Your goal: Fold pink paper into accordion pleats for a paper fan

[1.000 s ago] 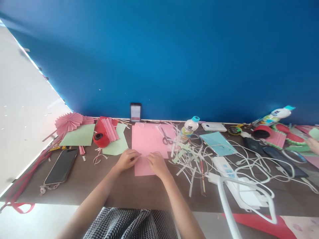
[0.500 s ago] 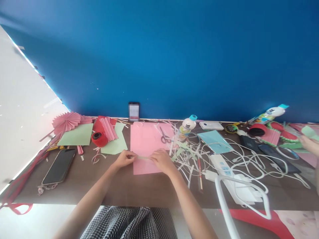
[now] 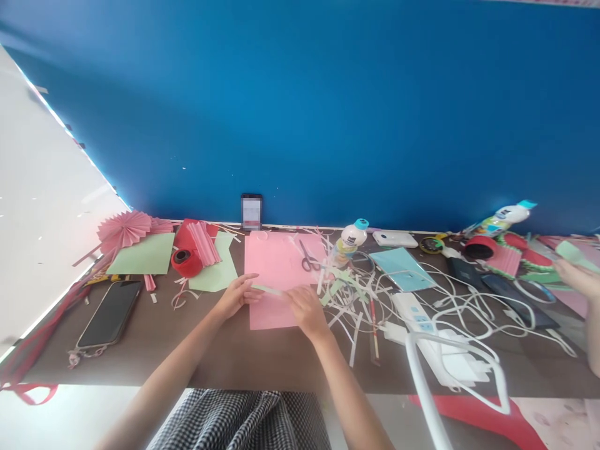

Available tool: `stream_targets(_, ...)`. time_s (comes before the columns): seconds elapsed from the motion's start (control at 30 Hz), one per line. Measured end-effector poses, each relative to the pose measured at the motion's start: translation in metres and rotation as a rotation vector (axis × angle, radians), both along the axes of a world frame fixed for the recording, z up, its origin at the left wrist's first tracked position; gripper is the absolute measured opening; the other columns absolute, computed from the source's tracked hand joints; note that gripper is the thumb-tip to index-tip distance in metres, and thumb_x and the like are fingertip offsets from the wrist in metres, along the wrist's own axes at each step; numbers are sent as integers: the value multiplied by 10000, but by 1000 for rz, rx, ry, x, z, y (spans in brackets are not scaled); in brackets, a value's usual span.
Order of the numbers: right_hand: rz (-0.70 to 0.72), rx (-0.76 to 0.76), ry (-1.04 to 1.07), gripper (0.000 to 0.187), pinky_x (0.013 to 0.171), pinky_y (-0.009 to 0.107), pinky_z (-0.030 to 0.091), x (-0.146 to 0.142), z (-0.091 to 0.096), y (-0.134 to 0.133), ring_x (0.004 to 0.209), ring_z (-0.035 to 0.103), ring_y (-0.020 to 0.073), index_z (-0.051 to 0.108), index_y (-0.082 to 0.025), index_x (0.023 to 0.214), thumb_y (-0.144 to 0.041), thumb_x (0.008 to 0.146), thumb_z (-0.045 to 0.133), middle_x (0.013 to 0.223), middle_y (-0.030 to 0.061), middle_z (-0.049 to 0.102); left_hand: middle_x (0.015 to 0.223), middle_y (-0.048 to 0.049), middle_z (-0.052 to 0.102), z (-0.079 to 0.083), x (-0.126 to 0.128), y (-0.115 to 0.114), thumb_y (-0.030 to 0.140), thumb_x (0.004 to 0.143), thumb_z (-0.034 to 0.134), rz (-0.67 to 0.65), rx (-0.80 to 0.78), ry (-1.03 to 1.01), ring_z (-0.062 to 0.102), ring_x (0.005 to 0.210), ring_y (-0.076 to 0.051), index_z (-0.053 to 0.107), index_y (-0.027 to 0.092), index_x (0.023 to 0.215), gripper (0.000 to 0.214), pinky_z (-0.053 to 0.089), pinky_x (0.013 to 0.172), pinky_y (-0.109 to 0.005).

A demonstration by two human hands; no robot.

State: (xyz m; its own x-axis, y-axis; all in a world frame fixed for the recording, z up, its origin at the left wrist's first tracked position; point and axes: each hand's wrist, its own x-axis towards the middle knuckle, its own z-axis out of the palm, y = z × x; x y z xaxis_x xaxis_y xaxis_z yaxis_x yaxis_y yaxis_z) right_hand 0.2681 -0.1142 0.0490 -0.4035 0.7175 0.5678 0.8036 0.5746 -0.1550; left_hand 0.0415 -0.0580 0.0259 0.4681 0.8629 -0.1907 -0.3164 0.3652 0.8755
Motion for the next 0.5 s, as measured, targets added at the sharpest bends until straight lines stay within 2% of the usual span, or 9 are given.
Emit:
stream_targets(0.1, 14, 5, 68, 259, 910, 408, 372, -14, -15, -2, 967, 560, 194, 606, -261, 1025, -142, 838, 473, 976, 42, 651, 674, -40, 666, 0, 2, -3, 325, 661, 694, 86, 4, 23, 663, 754, -198, 479, 130, 1089, 518, 517, 744, -326)
stream_targets(0.17, -74, -33, 268, 317, 936, 449, 358, -21, -22, -1, 1068, 508, 233, 554, -253, 1109, -220, 794, 553, 1110, 75, 592, 631, -9, 646, -1, 2, -2, 329, 657, 693, 127, 55, 49, 663, 750, -200, 472, 139, 1070, 506, 516, 753, -342)
stream_targets(0.23, -197, -151, 578, 522, 896, 463, 406, -29, -27, 3, 1079, 504, 261, 445, -215, 1224, -326, 740, 606, 1197, 126, 521, 636, -4, 646, -1, 1, -1, 350, 669, 673, 137, 109, 64, 663, 753, -202, 460, 148, 1069, 496, 512, 762, -359)
stream_targets(0.3, -251, -355, 919, 591, 766, 431, 494, -37, -30, 7, 916, 599, 242, 390, -187, 1250, -386, 732, 593, 1072, 125, 588, 658, -8, 651, 0, 2, -1, 356, 679, 658, 129, 149, 66, 662, 758, -199, 453, 153, 1070, 486, 504, 781, -366)
stream_targets(0.37, -264, -527, 1176, 549, 680, 402, 523, -44, -31, 11, 727, 640, 216, 436, -158, 1184, -395, 718, 605, 840, 77, 647, 684, -13, 653, 1, 3, -2, 348, 677, 658, 117, 171, 65, 660, 763, -197, 446, 156, 1070, 486, 497, 791, -365)
stream_targets(0.43, -275, -609, 1303, 501, 662, 385, 528, -49, -29, 13, 638, 641, 205, 483, -156, 1098, -372, 679, 652, 701, 36, 644, 713, -15, 652, 3, 3, -3, 331, 661, 673, 119, 195, 93, 658, 751, -194, 440, 163, 1073, 502, 499, 769, -352)
stream_targets(0.5, -272, -633, 1335, 496, 665, 373, 529, -52, -27, 14, 623, 645, 205, 492, -167, 1059, -347, 642, 690, 672, 23, 646, 726, -12, 646, 4, 3, -4, 305, 641, 689, 130, 237, 160, 653, 723, -187, 445, 170, 1072, 513, 502, 725, -330)
